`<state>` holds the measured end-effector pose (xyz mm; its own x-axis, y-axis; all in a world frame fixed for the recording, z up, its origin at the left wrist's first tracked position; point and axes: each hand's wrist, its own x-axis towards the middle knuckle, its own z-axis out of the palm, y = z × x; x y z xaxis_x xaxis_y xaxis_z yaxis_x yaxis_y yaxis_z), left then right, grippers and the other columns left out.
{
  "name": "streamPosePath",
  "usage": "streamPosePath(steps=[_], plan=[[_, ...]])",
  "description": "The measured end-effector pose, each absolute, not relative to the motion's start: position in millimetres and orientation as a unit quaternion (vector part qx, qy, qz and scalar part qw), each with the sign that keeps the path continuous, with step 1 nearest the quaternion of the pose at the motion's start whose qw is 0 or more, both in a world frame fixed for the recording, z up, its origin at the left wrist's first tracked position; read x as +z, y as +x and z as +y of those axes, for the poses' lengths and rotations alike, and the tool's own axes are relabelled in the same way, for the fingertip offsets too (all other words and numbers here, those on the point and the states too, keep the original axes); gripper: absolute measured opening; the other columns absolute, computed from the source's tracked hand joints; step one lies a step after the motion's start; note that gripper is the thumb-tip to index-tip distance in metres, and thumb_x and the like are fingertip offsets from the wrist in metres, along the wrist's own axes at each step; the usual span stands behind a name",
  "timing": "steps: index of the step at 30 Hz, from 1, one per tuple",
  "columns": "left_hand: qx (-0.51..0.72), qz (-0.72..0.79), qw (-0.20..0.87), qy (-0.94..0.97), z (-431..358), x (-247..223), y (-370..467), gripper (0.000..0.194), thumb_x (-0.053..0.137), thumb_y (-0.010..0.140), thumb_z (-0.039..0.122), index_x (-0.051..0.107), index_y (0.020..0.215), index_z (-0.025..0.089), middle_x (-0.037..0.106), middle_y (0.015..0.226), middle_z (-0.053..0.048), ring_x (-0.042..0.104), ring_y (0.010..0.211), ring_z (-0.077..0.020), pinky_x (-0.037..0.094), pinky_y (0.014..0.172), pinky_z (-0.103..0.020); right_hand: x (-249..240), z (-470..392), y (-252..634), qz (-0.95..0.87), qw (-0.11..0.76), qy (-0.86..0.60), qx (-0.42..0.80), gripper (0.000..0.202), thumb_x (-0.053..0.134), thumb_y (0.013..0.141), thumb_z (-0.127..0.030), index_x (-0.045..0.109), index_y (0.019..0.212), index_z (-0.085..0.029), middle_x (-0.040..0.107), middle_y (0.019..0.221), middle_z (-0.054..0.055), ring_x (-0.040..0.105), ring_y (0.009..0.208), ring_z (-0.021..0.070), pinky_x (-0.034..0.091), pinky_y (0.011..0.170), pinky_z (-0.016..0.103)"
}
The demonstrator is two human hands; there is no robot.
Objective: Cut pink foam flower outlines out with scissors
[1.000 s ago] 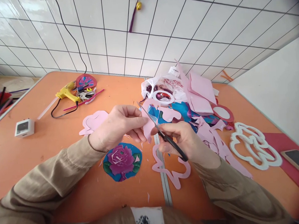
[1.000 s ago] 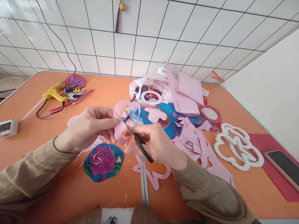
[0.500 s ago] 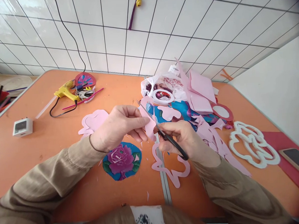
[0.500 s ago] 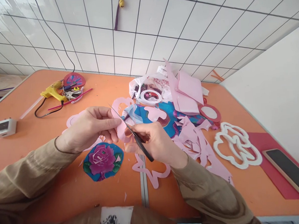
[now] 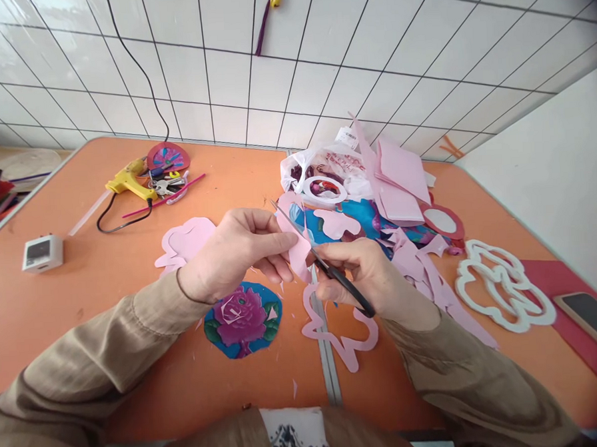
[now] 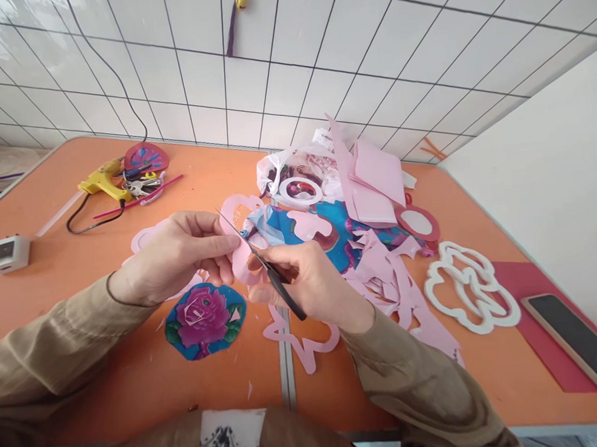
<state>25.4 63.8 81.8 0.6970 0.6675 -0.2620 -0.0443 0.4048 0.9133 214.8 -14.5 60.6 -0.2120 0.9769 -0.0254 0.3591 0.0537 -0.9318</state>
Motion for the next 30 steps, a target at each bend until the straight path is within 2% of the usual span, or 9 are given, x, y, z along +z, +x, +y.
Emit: streamPosePath(steps=[6, 12, 16, 23, 30], plan=[[0.232, 0.320, 0.772, 0.498, 63.0, 82.3, 25.9, 0.015, 0.079, 0.072, 0.012, 0.067, 0.062, 0.012, 0.069, 0.052, -0.001, 0.063, 0.043, -0.0084, 0.052, 0.043, -0.013, 58.0, -13.9, 215.5, -0.636, 0.349, -0.527, 0.443, 0.054, 0.079, 0.070, -0.066, 0.063, 0.076, -0.015, 0.039, 0.057, -0.006, 0.030, 0.053, 0.0074, 0.030, 0.048, 0.024], [0.239, 0.323, 0.760, 0.510, 65.8, 82.2, 24.7, 0.018, 0.080, 0.072, 0.017, 0.066, 0.063, 0.012, 0.068, 0.050, -0.001, 0.062, 0.041, -0.0086, 0.049, 0.041, -0.013, 50.0, -16.9, 220.5, -0.631, 0.344, -0.524, 0.457, 0.060, 0.076, 0.072, -0.070, 0.069, 0.089, -0.013, 0.045, 0.061, -0.004, 0.036, 0.054, 0.0086, 0.033, 0.049, 0.026], [0.251, 0.327, 0.749, 0.518, 67.9, 81.7, 22.4, 0.020, 0.082, 0.071, 0.020, 0.065, 0.064, 0.012, 0.069, 0.051, -0.001, 0.063, 0.041, -0.0094, 0.050, 0.040, -0.014, 51.4, -17.6, 220.7, -0.632, 0.345, -0.521, 0.458, 0.062, 0.074, 0.073, -0.072, 0.070, 0.090, -0.013, 0.044, 0.061, -0.004, 0.037, 0.054, 0.0092, 0.031, 0.050, 0.026], [0.248, 0.326, 0.748, 0.522, 68.3, 83.2, 23.9, 0.026, 0.087, 0.066, 0.024, 0.065, 0.062, 0.012, 0.068, 0.051, -0.002, 0.064, 0.043, -0.0095, 0.047, 0.039, -0.012, 55.7, -17.5, 218.8, -0.633, 0.337, -0.531, 0.451, 0.060, 0.077, 0.070, -0.071, 0.067, 0.084, -0.013, 0.042, 0.060, -0.005, 0.033, 0.054, 0.0085, 0.031, 0.050, 0.026], [0.233, 0.323, 0.756, 0.520, 66.4, 84.5, 24.0, 0.022, 0.087, 0.064, 0.021, 0.067, 0.062, 0.012, 0.070, 0.054, -0.001, 0.064, 0.043, -0.0091, 0.047, 0.039, -0.012, 58.4, -16.4, 217.7, -0.640, 0.340, -0.524, 0.447, 0.052, 0.077, 0.072, -0.065, 0.059, 0.073, -0.016, 0.038, 0.059, -0.006, 0.030, 0.055, 0.0085, 0.027, 0.049, 0.025]])
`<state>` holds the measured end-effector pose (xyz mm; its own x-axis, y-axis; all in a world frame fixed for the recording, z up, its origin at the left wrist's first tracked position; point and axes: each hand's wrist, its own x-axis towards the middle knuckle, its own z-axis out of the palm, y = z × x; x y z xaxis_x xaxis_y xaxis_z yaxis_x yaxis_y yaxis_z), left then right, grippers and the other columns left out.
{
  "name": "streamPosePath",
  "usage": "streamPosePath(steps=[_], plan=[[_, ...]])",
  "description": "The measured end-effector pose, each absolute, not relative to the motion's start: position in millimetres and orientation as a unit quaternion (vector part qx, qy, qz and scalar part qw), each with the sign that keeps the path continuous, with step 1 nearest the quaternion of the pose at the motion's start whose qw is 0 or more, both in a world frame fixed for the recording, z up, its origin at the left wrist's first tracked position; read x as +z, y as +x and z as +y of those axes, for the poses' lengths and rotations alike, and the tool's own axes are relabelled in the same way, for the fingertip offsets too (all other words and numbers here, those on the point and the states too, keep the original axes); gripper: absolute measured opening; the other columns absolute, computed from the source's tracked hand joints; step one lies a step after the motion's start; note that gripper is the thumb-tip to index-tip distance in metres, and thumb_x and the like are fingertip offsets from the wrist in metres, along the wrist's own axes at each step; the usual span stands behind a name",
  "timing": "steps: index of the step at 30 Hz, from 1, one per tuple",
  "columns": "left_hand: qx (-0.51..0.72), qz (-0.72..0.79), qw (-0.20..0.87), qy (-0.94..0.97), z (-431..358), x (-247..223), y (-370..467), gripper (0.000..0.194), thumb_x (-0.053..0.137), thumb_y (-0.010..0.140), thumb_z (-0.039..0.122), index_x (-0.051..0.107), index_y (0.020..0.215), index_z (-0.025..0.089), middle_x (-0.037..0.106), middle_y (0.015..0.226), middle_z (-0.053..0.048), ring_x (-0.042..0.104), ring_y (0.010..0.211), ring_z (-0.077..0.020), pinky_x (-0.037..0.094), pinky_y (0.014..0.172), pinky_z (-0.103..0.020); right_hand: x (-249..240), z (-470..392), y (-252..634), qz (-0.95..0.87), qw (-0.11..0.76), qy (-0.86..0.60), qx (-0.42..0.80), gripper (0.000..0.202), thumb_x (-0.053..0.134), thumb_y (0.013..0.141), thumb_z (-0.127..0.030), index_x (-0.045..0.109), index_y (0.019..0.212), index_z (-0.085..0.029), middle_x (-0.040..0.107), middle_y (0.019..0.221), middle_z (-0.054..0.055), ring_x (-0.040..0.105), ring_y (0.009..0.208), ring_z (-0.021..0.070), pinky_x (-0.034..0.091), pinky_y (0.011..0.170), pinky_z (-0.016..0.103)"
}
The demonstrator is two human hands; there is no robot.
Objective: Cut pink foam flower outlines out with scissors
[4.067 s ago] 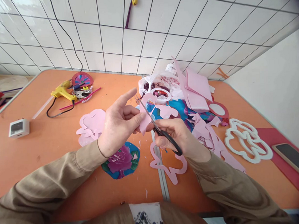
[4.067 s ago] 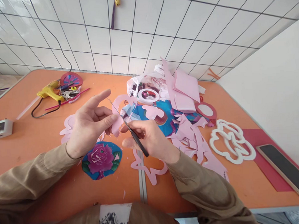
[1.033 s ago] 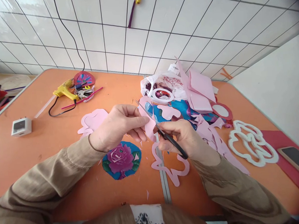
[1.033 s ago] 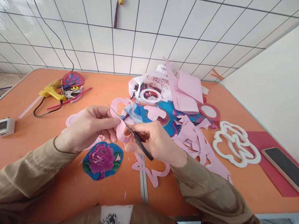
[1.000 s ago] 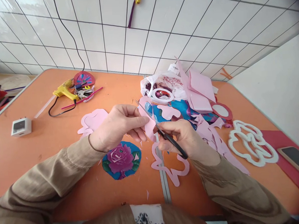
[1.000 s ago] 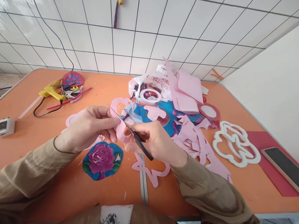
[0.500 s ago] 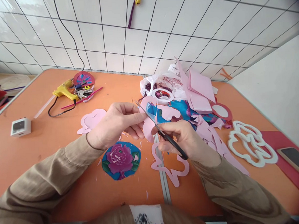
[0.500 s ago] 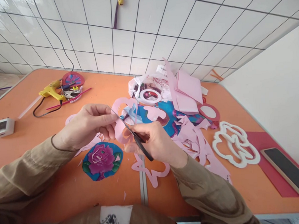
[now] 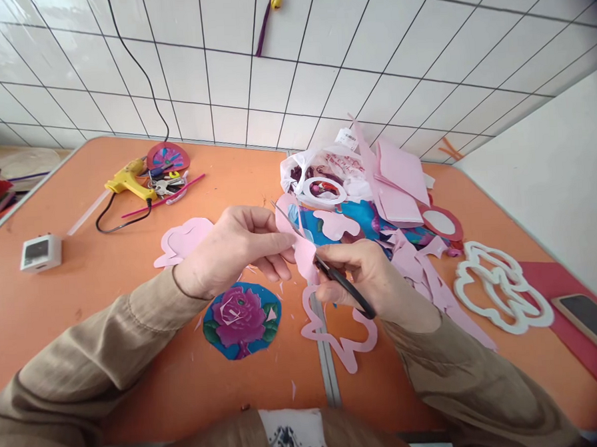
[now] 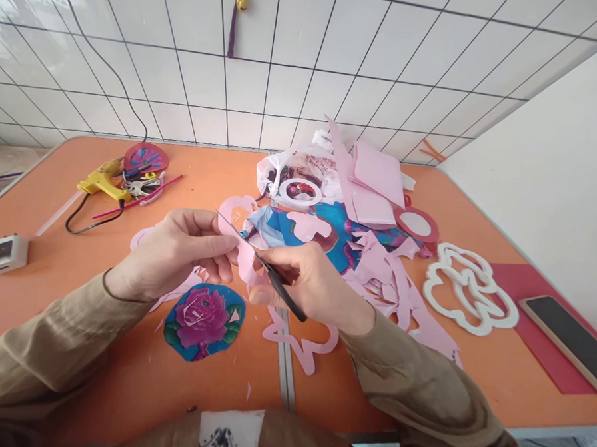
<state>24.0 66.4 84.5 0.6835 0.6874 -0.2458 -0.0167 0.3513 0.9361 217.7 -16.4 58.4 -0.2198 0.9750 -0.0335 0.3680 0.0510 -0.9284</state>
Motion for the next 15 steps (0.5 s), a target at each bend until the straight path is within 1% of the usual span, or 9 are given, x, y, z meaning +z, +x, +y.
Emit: streamPosePath(steps=[3, 6, 11, 15], plan=[[0.231, 0.322, 0.758, 0.518, 66.5, 84.6, 23.8, 0.021, 0.087, 0.063, 0.020, 0.067, 0.062, 0.012, 0.070, 0.055, -0.001, 0.065, 0.044, -0.0094, 0.048, 0.039, -0.013, 61.7, -15.9, 217.2, -0.641, 0.334, -0.523, 0.452, 0.052, 0.077, 0.073, -0.064, 0.056, 0.071, -0.017, 0.038, 0.058, -0.006, 0.029, 0.055, 0.0084, 0.027, 0.048, 0.025], [0.237, 0.320, 0.756, 0.520, 67.4, 84.0, 23.6, 0.021, 0.086, 0.064, 0.020, 0.066, 0.062, 0.012, 0.071, 0.057, -0.002, 0.065, 0.045, -0.0097, 0.048, 0.040, -0.013, 58.7, -15.6, 220.0, -0.645, 0.340, -0.510, 0.456, 0.053, 0.076, 0.074, -0.066, 0.056, 0.072, -0.018, 0.041, 0.059, -0.005, 0.032, 0.055, 0.0089, 0.028, 0.049, 0.025], [0.237, 0.324, 0.737, 0.544, 67.5, 83.2, 23.1, 0.020, 0.083, 0.066, 0.022, 0.065, 0.063, 0.013, 0.070, 0.057, -0.002, 0.064, 0.045, -0.0098, 0.049, 0.042, -0.016, 47.1, -14.4, 226.7, -0.671, 0.360, -0.456, 0.460, 0.058, 0.071, 0.075, -0.074, 0.059, 0.077, -0.017, 0.042, 0.056, -0.005, 0.034, 0.052, 0.0091, 0.025, 0.048, 0.027], [0.236, 0.342, 0.700, 0.581, 65.8, 84.8, 22.9, 0.014, 0.075, 0.072, 0.017, 0.065, 0.063, 0.014, 0.069, 0.056, -0.001, 0.062, 0.044, -0.0086, 0.047, 0.042, -0.016, 44.8, -13.4, 227.1, -0.672, 0.357, -0.451, 0.466, 0.059, 0.070, 0.076, -0.074, 0.063, 0.081, -0.016, 0.043, 0.057, -0.005, 0.034, 0.052, 0.0086, 0.027, 0.047, 0.026]])
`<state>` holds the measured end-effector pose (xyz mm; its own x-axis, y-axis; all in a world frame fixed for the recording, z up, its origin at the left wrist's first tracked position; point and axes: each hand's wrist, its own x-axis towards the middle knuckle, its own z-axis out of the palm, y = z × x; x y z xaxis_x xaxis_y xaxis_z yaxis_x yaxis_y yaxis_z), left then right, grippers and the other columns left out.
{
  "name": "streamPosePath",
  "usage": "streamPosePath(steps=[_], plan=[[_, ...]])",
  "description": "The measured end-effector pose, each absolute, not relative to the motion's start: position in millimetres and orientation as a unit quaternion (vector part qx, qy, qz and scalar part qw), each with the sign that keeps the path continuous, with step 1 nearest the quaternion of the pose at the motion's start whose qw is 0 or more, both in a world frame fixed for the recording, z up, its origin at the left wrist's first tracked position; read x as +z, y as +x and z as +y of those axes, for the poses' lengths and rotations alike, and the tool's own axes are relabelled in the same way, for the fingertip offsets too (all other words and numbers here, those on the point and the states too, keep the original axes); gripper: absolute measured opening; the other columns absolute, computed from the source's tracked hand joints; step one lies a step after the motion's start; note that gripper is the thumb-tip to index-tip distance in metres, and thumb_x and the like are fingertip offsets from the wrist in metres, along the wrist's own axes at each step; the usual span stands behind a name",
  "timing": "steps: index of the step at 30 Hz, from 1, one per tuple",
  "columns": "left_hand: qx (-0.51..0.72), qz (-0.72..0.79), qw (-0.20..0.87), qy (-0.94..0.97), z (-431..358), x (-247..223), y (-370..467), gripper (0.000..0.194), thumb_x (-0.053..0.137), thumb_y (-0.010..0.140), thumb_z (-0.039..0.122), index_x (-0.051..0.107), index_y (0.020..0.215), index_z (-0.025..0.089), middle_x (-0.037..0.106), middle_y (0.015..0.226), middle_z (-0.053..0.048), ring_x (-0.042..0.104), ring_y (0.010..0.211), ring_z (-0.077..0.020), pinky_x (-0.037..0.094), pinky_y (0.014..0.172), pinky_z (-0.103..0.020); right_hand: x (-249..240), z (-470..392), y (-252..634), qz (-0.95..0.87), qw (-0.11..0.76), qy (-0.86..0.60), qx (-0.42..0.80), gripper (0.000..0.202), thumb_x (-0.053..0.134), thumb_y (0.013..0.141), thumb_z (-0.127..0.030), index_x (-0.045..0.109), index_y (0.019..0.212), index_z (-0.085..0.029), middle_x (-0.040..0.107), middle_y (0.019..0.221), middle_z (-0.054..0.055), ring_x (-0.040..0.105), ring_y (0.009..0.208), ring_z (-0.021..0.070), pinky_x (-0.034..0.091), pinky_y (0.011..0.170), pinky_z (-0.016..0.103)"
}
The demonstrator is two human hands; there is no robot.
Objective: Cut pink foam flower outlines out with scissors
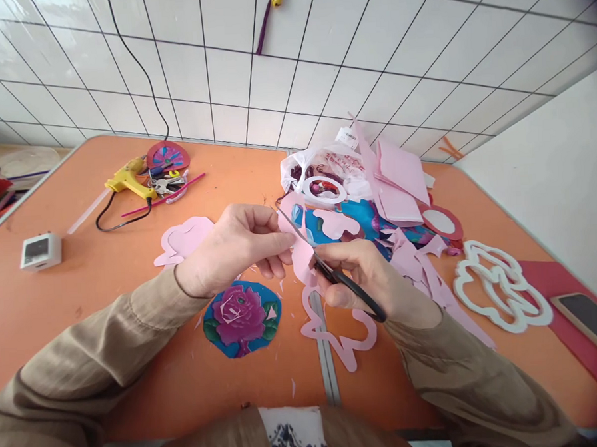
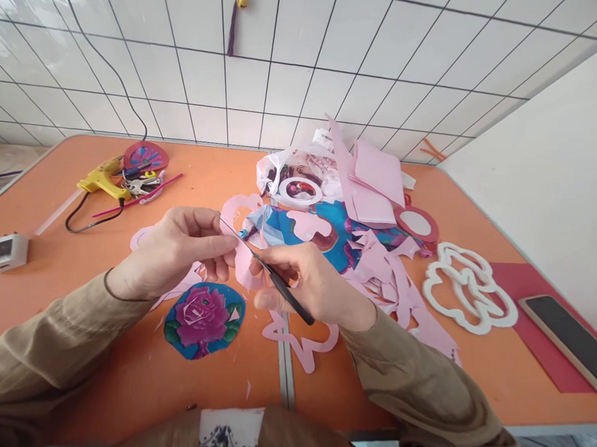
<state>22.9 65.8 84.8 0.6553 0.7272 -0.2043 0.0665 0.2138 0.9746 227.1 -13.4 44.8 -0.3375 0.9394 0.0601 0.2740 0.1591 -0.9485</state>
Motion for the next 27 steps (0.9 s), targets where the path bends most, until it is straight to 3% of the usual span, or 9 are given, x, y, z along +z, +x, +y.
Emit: streamPosePath(steps=[8, 27], plan=[[0.240, 0.368, 0.653, 0.617, 62.6, 90.5, 23.4, 0.017, 0.069, 0.073, 0.007, 0.063, 0.058, 0.014, 0.065, 0.050, 0.001, 0.059, 0.042, -0.0077, 0.046, 0.040, -0.014, 46.5, -14.4, 224.7, -0.663, 0.369, -0.461, 0.460, 0.057, 0.075, 0.074, -0.071, 0.065, 0.081, -0.015, 0.046, 0.057, -0.005, 0.035, 0.050, 0.0077, 0.030, 0.046, 0.025], [0.229, 0.378, 0.682, 0.583, 64.6, 87.5, 23.9, 0.020, 0.073, 0.074, 0.017, 0.064, 0.057, 0.013, 0.066, 0.051, -0.002, 0.060, 0.042, -0.0089, 0.045, 0.040, -0.016, 61.9, -14.1, 216.9, -0.646, 0.338, -0.507, 0.460, 0.057, 0.078, 0.070, -0.070, 0.059, 0.073, -0.017, 0.040, 0.058, -0.006, 0.032, 0.053, 0.0087, 0.030, 0.048, 0.025]])
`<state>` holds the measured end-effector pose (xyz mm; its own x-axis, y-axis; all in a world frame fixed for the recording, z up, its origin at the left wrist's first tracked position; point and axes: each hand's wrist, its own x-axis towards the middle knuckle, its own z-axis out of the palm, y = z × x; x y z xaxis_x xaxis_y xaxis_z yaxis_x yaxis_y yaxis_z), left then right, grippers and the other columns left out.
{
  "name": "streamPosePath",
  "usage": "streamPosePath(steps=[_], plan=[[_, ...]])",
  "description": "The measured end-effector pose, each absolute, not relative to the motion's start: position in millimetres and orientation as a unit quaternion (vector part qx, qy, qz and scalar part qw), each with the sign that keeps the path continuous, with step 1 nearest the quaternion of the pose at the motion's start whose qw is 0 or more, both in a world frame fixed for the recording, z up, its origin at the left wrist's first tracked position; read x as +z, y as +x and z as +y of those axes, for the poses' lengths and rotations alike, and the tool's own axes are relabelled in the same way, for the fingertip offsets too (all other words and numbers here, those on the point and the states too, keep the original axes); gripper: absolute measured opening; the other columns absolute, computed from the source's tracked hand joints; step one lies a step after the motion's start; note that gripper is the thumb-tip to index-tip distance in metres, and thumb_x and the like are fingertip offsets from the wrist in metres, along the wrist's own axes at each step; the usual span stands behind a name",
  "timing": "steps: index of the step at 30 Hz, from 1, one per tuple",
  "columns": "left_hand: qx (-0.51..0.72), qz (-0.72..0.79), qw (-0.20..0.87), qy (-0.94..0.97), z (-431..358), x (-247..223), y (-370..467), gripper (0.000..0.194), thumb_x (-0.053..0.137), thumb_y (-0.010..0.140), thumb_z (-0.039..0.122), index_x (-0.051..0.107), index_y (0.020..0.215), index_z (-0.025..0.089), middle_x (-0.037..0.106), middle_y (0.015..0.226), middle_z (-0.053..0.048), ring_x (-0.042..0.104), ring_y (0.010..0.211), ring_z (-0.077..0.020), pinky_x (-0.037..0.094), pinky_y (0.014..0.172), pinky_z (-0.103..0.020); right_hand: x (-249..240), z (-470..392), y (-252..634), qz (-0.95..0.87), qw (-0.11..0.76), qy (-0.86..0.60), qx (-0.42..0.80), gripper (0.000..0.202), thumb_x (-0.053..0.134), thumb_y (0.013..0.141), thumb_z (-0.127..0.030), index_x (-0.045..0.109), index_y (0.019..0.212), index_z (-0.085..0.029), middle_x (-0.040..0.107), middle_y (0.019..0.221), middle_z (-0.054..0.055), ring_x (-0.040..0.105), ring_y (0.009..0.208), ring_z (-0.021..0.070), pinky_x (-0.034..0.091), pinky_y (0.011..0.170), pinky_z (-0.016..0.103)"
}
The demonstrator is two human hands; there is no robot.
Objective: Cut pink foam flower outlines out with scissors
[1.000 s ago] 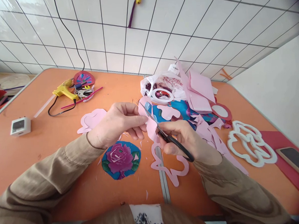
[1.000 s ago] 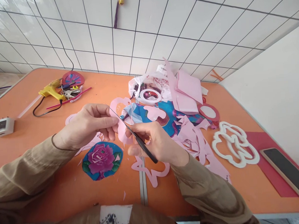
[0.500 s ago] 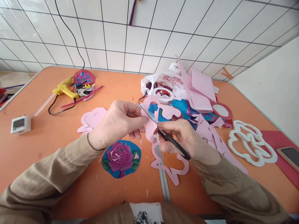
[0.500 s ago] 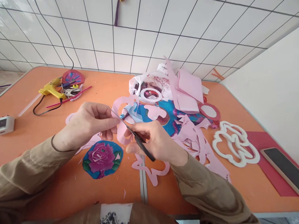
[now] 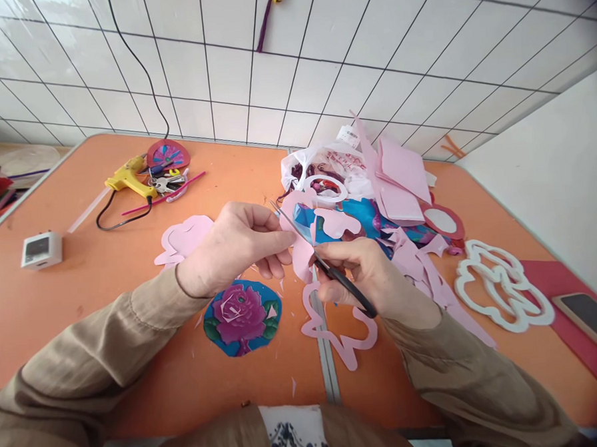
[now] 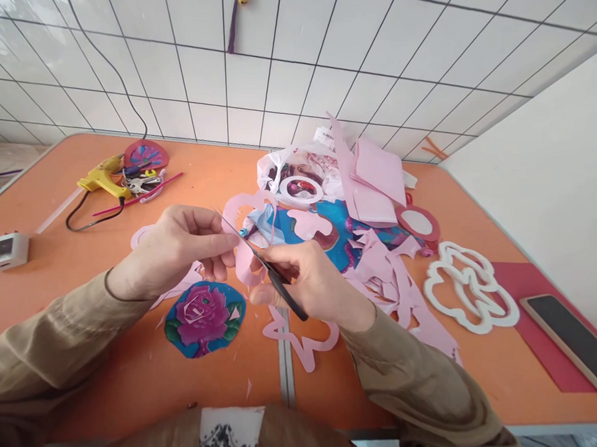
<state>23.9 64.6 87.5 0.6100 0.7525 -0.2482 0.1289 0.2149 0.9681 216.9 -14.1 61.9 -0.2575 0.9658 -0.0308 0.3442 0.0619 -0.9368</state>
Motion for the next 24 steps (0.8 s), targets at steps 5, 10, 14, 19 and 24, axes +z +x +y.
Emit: streamPosePath(steps=[5, 10, 14, 19, 24], plan=[[0.232, 0.376, 0.705, 0.555, 63.2, 87.5, 26.5, 0.020, 0.082, 0.067, 0.018, 0.065, 0.058, 0.012, 0.068, 0.054, -0.002, 0.060, 0.041, -0.0089, 0.046, 0.039, -0.016, 59.5, -14.5, 217.5, -0.656, 0.346, -0.495, 0.453, 0.055, 0.075, 0.073, -0.069, 0.059, 0.072, -0.017, 0.040, 0.059, -0.005, 0.031, 0.054, 0.0085, 0.029, 0.047, 0.025], [0.232, 0.374, 0.713, 0.546, 61.8, 87.0, 27.0, 0.024, 0.086, 0.064, 0.022, 0.065, 0.059, 0.012, 0.069, 0.056, -0.002, 0.061, 0.043, -0.0089, 0.049, 0.042, -0.017, 60.0, -13.8, 217.0, -0.655, 0.347, -0.493, 0.456, 0.053, 0.075, 0.075, -0.067, 0.057, 0.070, -0.017, 0.040, 0.059, -0.005, 0.030, 0.054, 0.0082, 0.029, 0.047, 0.024], [0.235, 0.365, 0.723, 0.537, 61.8, 85.5, 26.9, 0.025, 0.088, 0.063, 0.022, 0.065, 0.059, 0.012, 0.070, 0.057, -0.002, 0.061, 0.043, -0.0090, 0.049, 0.041, -0.017, 61.1, -13.3, 216.6, -0.656, 0.345, -0.495, 0.453, 0.053, 0.075, 0.075, -0.066, 0.054, 0.068, -0.018, 0.039, 0.057, -0.006, 0.030, 0.053, 0.0082, 0.028, 0.046, 0.024], [0.241, 0.359, 0.731, 0.528, 61.6, 83.8, 28.1, 0.024, 0.088, 0.061, 0.021, 0.066, 0.059, 0.011, 0.070, 0.058, -0.002, 0.063, 0.044, -0.0092, 0.049, 0.041, -0.016, 62.2, -13.6, 216.3, -0.653, 0.343, -0.501, 0.453, 0.053, 0.076, 0.074, -0.064, 0.050, 0.063, -0.019, 0.035, 0.057, -0.006, 0.028, 0.053, 0.0077, 0.025, 0.046, 0.024], [0.240, 0.362, 0.736, 0.520, 61.1, 84.4, 27.5, 0.023, 0.088, 0.062, 0.020, 0.067, 0.060, 0.011, 0.070, 0.059, -0.002, 0.063, 0.045, -0.0092, 0.050, 0.042, -0.016, 63.1, -13.6, 215.7, -0.646, 0.342, -0.504, 0.460, 0.052, 0.077, 0.074, -0.061, 0.050, 0.063, -0.019, 0.034, 0.057, -0.006, 0.028, 0.053, 0.0076, 0.024, 0.046, 0.025]])
